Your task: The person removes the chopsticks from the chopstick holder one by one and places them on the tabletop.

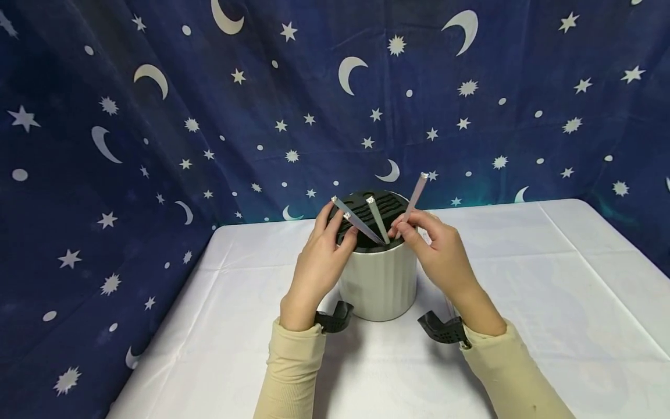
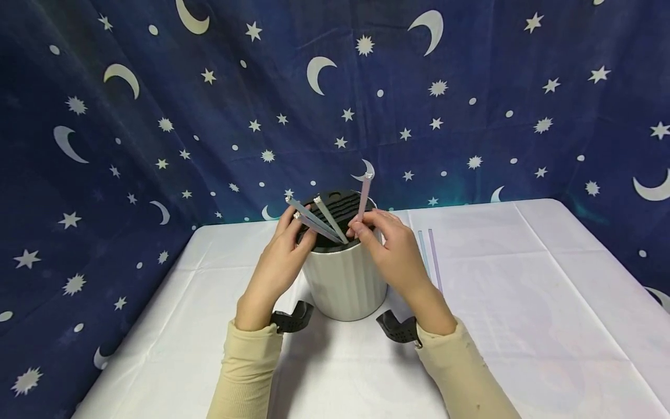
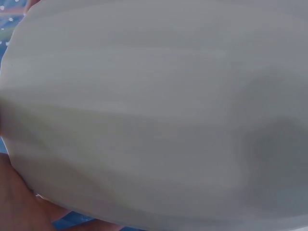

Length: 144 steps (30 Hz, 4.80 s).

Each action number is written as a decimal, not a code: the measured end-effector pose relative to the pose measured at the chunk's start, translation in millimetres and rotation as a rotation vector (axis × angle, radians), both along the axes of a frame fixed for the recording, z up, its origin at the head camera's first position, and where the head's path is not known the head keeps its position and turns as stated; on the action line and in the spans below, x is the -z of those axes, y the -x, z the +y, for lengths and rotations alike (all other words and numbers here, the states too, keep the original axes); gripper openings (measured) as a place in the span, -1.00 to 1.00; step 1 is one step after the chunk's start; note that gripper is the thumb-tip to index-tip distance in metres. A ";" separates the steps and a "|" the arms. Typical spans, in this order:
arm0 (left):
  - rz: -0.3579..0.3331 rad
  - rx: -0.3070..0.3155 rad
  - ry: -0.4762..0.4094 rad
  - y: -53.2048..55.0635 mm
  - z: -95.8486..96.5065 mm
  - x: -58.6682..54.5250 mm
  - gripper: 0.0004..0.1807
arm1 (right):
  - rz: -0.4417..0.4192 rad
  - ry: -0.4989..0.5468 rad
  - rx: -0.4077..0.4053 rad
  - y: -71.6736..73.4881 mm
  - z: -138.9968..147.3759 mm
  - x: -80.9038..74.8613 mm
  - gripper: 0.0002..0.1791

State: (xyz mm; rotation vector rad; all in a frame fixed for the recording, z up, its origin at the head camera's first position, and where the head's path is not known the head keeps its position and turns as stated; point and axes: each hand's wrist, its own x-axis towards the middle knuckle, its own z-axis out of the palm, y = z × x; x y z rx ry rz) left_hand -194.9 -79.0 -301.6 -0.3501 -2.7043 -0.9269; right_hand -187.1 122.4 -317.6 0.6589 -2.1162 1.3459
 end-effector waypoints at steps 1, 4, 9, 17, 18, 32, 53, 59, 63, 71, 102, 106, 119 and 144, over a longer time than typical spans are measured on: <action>0.005 0.003 -0.001 0.0 -0.3 0.0 -0.43 | 0.005 0.024 0.003 -0.5 0.6 -1.7 -0.88; 0.005 0.001 0.002 -0.5 -0.3 -0.5 -0.43 | 0.026 0.097 0.021 -4.5 2.7 -8.8 -0.86; -0.007 -0.004 0.000 -0.6 0.8 -1.0 -0.42 | 0.095 0.318 0.022 -10.9 9.9 -21.0 -0.82; 0.004 0.001 0.007 0.3 0.7 -1.2 -0.45 | 0.112 0.972 -0.134 1.1 48.2 -24.4 -0.75; 0.001 0.000 0.004 0.2 0.5 -1.2 -0.45 | 0.093 1.020 -0.145 2.1 53.6 -24.0 -0.73; -0.019 0.026 -0.031 0.4 -1.3 -0.6 -0.40 | -0.376 -0.072 0.478 20.6 90.8 13.5 -0.54; -0.028 0.022 -0.031 1.7 -1.5 -0.6 -0.41 | -0.772 -0.474 0.433 42.2 115.4 92.0 -0.62; -0.029 0.020 -0.028 2.4 -1.3 -0.3 -0.41 | -0.741 -0.459 0.475 43.9 117.8 99.1 -0.70; -0.032 0.016 -0.026 1.9 -2.0 -0.3 -0.41 | -0.740 -0.443 0.475 45.2 116.1 97.3 -0.67; -0.032 0.004 -0.031 0.3 -4.3 0.6 -0.42 | -0.559 -0.310 0.409 45.5 97.8 70.1 -0.54; 0.010 -0.020 0.034 -1.0 2.4 1.0 -0.38 | 0.252 -0.133 0.051 1.9 -13.5 5.1 -0.79; 0.012 -0.021 0.035 -1.3 2.6 0.0 -0.37 | 0.323 -0.241 0.092 2.4 -21.8 5.7 -0.80; 0.005 -0.033 0.039 0.5 -0.2 -0.7 -0.37 | 0.297 -0.215 0.019 3.8 -17.9 3.4 -0.86; -0.004 -0.010 0.017 -0.5 4.0 -0.7 -0.39 | 0.206 0.341 0.038 -26.6 -3.7 -33.2 -0.84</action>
